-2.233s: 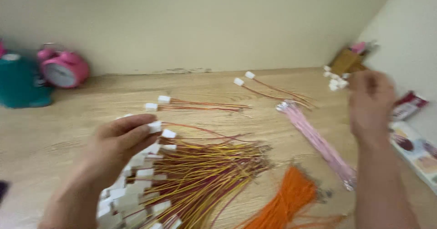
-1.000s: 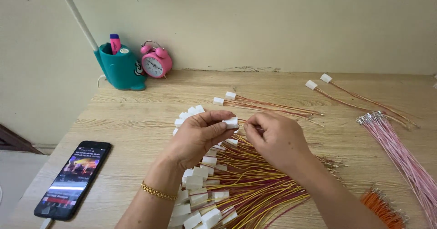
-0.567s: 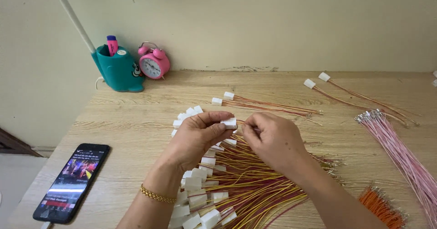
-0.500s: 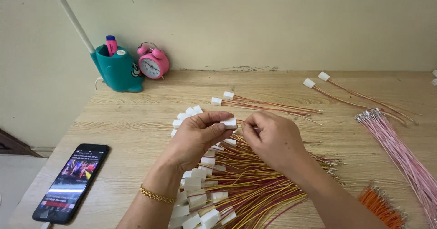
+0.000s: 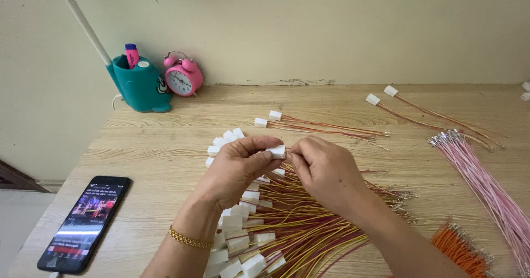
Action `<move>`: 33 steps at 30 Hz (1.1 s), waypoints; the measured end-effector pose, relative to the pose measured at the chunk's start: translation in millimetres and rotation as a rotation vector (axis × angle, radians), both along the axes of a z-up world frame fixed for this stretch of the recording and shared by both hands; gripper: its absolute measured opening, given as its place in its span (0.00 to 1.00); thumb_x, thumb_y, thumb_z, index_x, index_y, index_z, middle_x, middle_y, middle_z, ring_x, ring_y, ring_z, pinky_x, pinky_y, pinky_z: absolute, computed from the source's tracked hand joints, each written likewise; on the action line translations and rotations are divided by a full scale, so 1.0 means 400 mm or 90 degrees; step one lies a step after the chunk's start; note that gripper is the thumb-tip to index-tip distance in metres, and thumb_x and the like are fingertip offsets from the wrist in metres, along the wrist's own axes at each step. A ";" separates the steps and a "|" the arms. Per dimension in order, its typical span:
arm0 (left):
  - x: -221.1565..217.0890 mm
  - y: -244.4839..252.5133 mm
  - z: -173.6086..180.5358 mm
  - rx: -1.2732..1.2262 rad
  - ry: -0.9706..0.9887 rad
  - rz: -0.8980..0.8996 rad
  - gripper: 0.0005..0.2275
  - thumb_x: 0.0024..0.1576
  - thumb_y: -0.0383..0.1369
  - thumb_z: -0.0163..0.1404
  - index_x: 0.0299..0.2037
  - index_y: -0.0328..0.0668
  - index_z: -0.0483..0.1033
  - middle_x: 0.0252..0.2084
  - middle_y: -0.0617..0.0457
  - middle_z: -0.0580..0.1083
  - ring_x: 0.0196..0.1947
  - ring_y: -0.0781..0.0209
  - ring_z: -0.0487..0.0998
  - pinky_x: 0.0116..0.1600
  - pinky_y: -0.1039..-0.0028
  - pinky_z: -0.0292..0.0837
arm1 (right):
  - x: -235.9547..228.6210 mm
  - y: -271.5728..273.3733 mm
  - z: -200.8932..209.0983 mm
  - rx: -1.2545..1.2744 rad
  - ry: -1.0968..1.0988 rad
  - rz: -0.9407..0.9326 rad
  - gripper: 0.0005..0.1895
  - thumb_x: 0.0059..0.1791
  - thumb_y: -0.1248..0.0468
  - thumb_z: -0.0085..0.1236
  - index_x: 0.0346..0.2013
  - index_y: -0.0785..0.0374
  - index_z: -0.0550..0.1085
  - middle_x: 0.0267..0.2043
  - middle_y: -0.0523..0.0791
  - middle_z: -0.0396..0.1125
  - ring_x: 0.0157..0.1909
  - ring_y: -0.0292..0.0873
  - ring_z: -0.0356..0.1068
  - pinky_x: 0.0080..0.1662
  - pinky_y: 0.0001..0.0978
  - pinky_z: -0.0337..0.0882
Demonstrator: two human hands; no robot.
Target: The person assembles wire harnesses by inserting the ends of multi-colored wires into white plastic connectors. They handle bundles of orange, yellow, and pink wires, repeatedly picking up a connector and a wire, inserting the wire, and placing the completed unit on the table.
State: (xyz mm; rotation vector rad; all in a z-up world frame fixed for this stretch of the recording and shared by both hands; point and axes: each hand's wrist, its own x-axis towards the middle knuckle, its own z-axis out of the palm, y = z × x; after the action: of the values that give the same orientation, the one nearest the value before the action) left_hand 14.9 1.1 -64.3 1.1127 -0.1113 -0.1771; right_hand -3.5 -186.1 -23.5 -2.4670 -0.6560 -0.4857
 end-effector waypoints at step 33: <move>-0.011 0.012 0.044 0.008 -0.045 -0.020 0.13 0.54 0.17 0.48 0.49 0.22 0.74 0.42 0.38 0.74 0.40 0.50 0.79 0.51 0.58 0.79 | 0.010 -0.034 0.025 0.008 -0.046 0.063 0.11 0.47 0.57 0.56 0.39 0.59 0.71 0.32 0.48 0.66 0.42 0.54 0.68 0.47 0.47 0.67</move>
State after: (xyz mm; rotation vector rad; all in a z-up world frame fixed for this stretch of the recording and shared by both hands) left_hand 10.3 5.7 -46.8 1.1300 -0.1914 -0.1669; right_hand 0.6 -199.9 -13.4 -2.4015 -0.7975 -0.5419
